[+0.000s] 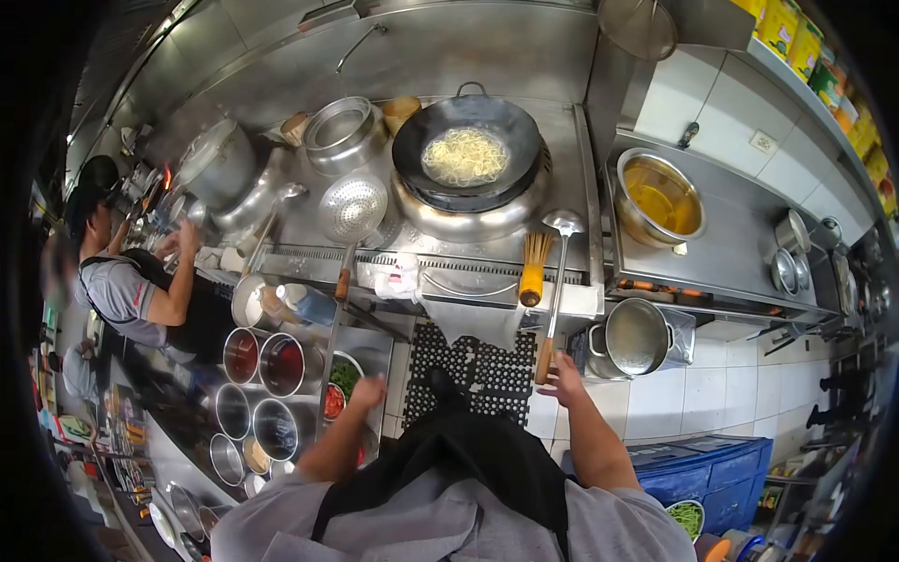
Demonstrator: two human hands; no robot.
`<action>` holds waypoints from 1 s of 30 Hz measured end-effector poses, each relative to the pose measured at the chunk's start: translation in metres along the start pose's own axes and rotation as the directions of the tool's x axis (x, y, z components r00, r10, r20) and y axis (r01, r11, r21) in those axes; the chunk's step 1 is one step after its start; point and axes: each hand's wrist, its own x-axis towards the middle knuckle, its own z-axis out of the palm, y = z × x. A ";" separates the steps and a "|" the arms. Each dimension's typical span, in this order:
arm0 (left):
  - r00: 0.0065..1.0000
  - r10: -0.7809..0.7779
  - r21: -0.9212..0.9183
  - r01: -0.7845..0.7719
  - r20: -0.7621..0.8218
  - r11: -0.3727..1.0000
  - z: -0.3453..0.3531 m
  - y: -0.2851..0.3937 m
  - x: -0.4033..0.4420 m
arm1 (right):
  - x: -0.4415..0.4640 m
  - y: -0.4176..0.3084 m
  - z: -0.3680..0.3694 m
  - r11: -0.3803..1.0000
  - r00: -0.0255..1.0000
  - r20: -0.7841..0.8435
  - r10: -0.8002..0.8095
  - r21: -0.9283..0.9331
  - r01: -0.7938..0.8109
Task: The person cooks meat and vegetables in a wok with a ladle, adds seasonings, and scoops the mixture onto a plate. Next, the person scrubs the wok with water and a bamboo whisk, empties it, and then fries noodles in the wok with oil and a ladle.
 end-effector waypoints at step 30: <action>0.994 0.102 -0.787 -0.034 0.037 0.616 -0.127 0.205 0.220 | 0.071 -0.235 0.234 0.918 0.913 0.279 -0.299 -0.176 0.355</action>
